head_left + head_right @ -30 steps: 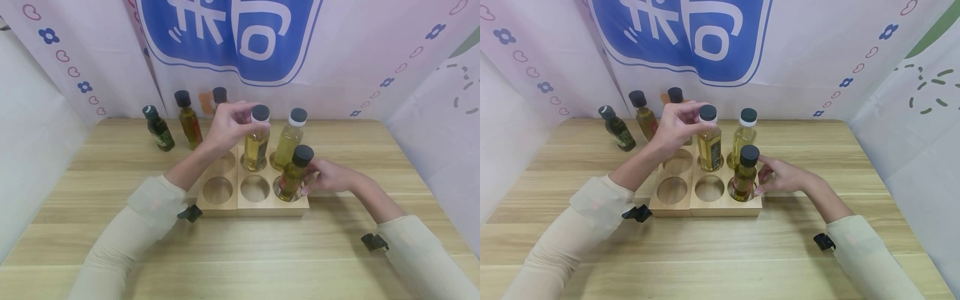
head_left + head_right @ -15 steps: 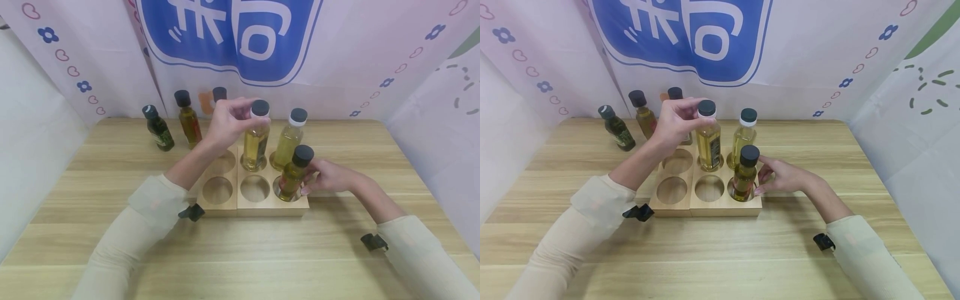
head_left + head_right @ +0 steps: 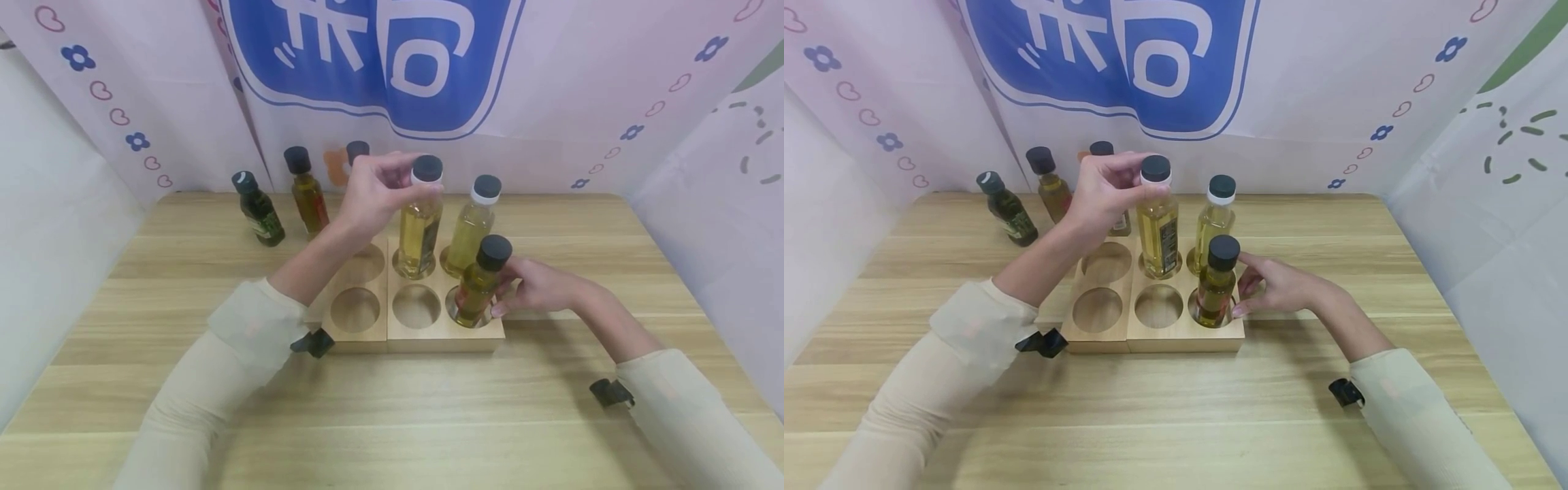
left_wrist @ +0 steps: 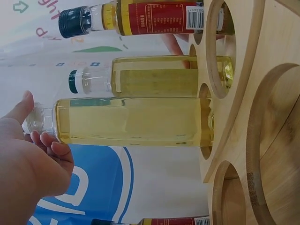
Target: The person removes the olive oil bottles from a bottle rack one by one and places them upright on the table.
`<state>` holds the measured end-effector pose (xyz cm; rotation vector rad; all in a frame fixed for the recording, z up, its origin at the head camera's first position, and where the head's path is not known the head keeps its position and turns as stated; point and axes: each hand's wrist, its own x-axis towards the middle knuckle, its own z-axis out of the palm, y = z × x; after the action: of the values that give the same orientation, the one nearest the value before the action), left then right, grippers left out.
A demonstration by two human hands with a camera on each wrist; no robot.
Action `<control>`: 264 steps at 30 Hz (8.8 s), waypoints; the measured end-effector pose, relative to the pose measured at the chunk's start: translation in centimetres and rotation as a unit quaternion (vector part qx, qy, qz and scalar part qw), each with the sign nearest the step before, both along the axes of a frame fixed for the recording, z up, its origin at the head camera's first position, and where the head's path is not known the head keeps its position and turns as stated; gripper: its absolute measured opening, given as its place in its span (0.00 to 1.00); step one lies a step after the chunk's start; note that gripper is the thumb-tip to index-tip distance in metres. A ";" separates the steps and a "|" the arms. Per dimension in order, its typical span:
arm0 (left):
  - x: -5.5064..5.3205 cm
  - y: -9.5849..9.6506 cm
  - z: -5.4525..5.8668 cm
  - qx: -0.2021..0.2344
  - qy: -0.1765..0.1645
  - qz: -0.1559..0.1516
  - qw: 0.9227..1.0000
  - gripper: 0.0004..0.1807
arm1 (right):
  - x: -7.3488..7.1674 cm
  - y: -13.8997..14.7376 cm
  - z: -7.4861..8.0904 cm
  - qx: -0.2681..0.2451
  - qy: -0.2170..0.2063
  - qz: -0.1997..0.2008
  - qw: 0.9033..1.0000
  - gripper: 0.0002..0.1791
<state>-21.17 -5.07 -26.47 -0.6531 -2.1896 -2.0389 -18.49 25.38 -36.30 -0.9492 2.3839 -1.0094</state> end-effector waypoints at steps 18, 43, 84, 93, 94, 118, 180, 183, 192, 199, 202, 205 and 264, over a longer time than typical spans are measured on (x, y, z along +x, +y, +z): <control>-0.2 0.1 0.9 0.013 -0.033 0.013 0.999 0.26 | 0.0 -0.1 0.0 -0.013 -0.006 0.006 1.000 0.36; -1.1 0.6 2.0 0.014 -0.014 0.038 0.999 0.22 | -0.1 0.1 -0.3 -0.017 -0.003 0.005 1.000 0.36; -3.6 1.0 2.8 0.018 -0.044 0.064 0.997 0.23 | -0.1 -0.1 -0.1 -0.021 0.011 0.010 1.000 0.35; -4.3 1.2 2.5 0.027 -0.055 0.080 0.995 0.25 | 0.0 -0.1 0.0 -0.024 0.021 0.012 0.999 0.34; -4.4 1.3 2.4 0.030 -0.058 0.082 0.994 0.25 | 0.0 0.0 0.0 -0.024 0.019 0.012 0.999 0.34; -6.1 2.0 0.1 -0.005 -0.075 0.116 0.990 0.26 | 0.1 0.0 0.1 -0.022 0.012 0.004 1.000 0.34; -8.2 3.0 -1.9 -0.095 -0.057 0.177 0.978 0.27 | 0.1 0.0 0.0 -0.023 0.017 0.008 1.000 0.36; -8.2 3.0 -1.8 -0.107 -0.058 0.171 0.978 0.27 | 0.1 0.0 0.0 -0.022 0.017 0.004 1.000 0.36; -8.4 2.8 -1.8 -0.124 -0.072 0.149 0.978 0.31 | 0.2 -0.1 0.1 -0.021 0.012 0.001 1.000 0.36; -8.1 2.4 -1.5 -0.159 -0.097 0.127 0.974 0.38 | 0.1 0.1 0.0 -0.020 0.013 -0.001 1.000 0.36; -7.9 2.2 -1.5 -0.163 -0.094 0.121 0.975 0.41 | 0.1 0.1 0.0 -0.021 0.014 0.001 1.000 0.36; -7.7 2.0 -1.6 -0.156 -0.080 0.118 0.977 0.41 | 0.1 0.0 0.0 -0.021 0.013 0.001 1.000 0.35; -2.8 -14.4 -10.6 -0.420 0.081 -0.126 0.895 0.50 | -0.1 0.0 -0.4 -0.033 0.004 0.015 0.999 0.34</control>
<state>-23.94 -19.52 -37.05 -1.1637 -2.9444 -0.9375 -18.55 25.37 -36.66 -1.0102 2.3497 -1.0805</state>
